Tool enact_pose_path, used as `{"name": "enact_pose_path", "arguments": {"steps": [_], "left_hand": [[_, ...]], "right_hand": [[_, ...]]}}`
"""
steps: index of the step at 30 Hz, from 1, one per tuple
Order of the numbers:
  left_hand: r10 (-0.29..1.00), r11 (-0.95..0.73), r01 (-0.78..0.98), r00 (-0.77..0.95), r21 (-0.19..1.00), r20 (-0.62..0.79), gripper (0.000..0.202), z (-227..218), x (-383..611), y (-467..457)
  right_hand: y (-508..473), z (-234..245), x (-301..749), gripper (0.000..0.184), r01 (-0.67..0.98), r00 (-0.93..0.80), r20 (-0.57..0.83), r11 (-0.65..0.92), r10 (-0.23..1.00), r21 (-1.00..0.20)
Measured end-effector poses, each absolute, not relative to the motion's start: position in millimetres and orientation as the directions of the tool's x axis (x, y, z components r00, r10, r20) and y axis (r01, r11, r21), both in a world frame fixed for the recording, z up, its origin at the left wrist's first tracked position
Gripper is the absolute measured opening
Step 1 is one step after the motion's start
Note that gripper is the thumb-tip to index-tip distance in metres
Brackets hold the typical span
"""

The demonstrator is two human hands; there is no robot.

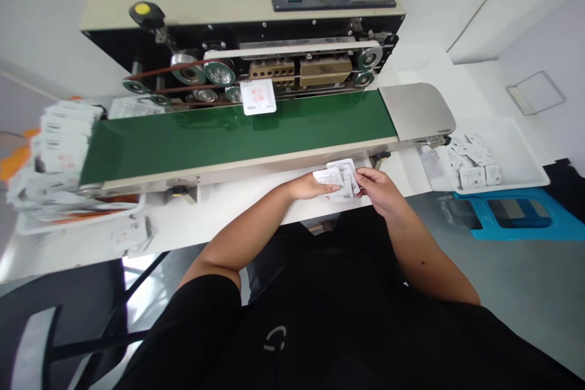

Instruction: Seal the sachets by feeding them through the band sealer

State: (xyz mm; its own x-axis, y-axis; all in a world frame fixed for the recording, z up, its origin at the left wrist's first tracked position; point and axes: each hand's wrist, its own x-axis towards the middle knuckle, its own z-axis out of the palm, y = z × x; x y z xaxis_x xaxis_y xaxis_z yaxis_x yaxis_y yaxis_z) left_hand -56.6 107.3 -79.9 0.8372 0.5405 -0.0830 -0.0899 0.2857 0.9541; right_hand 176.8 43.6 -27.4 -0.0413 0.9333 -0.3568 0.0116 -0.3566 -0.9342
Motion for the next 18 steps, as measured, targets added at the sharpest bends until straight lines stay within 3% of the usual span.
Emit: {"name": "enact_pose_path", "arguments": {"steps": [9,18], "left_hand": [[0.569,0.291,-0.104,0.818,0.951,-0.085,0.061,-81.5,-57.6,104.2],[0.531,0.233,-0.066,0.844,0.970,-0.070,0.060,-73.1,-59.6,105.5]], "right_hand": [[43.0,-25.7,180.7,0.030,0.222,-0.069,-0.258,-0.238,0.964,-0.946],[46.4,-21.2,186.5,0.026,0.394,-0.190,-0.315,-0.222,0.930,-0.892]]}}
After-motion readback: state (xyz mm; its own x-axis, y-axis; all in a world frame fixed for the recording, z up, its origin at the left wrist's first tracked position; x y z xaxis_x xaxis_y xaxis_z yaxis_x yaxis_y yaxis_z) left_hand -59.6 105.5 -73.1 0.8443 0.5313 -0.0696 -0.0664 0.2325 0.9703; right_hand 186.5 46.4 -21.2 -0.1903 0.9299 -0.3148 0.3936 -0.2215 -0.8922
